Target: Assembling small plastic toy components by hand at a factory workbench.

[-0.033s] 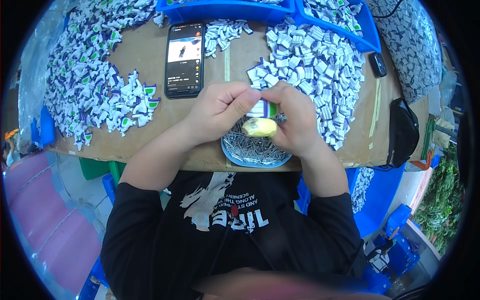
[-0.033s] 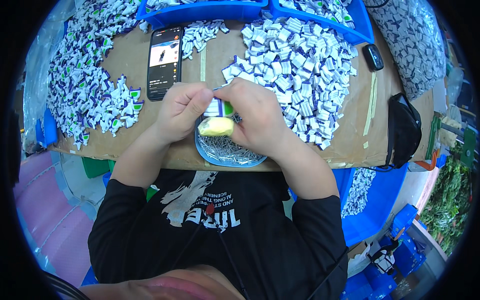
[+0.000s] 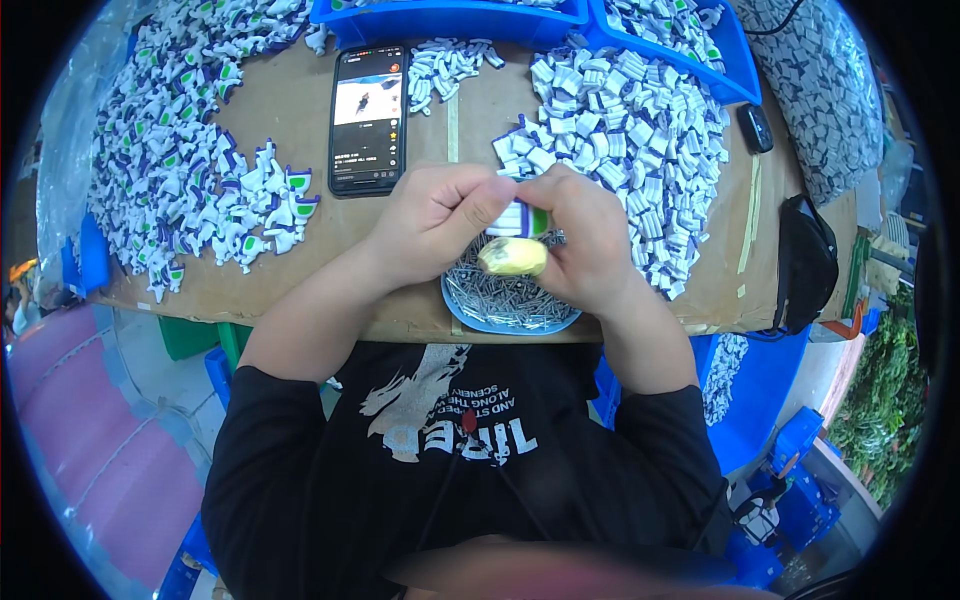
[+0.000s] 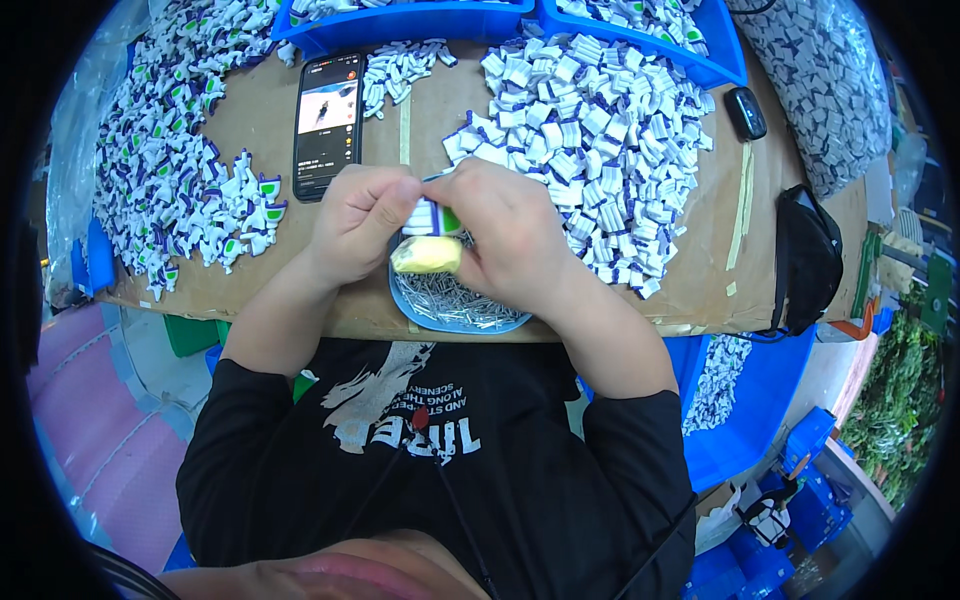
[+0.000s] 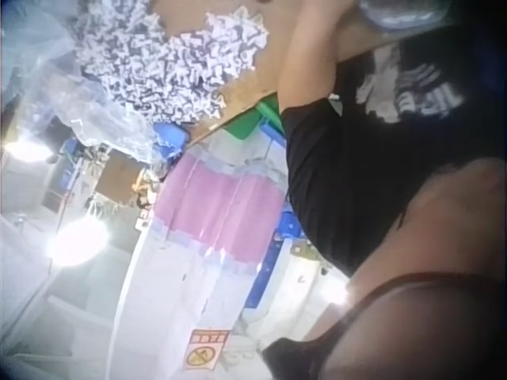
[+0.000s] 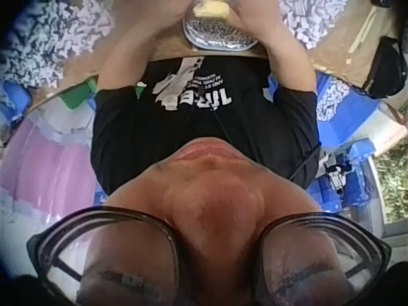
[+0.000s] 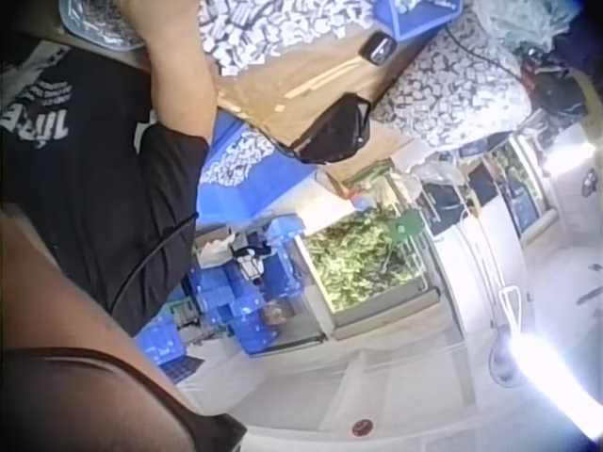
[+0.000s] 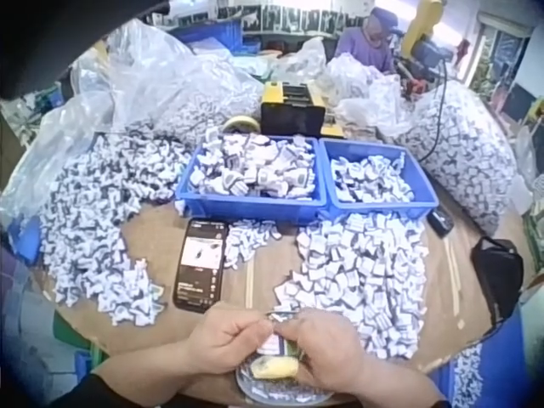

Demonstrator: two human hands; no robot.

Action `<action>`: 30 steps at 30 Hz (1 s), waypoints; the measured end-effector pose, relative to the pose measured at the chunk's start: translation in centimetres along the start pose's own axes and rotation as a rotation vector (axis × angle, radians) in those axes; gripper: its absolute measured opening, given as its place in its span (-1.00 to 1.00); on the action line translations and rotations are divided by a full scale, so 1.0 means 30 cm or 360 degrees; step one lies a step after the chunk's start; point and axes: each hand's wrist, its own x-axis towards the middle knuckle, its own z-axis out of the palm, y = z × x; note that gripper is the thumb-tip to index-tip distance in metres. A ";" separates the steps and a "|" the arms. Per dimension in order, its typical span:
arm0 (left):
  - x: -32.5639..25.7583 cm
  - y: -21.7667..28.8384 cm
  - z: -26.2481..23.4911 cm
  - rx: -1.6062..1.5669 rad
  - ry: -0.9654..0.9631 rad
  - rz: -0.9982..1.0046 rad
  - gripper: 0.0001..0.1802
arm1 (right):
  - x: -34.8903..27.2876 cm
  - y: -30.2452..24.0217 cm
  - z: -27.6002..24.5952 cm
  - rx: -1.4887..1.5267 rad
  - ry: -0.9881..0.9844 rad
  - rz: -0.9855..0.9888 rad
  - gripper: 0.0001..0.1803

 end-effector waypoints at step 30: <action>-0.270 -0.121 -0.753 0.2593 0.1564 -0.1361 -0.17 | 0.001 -0.022 -0.097 0.1742 0.0126 0.0584 -0.26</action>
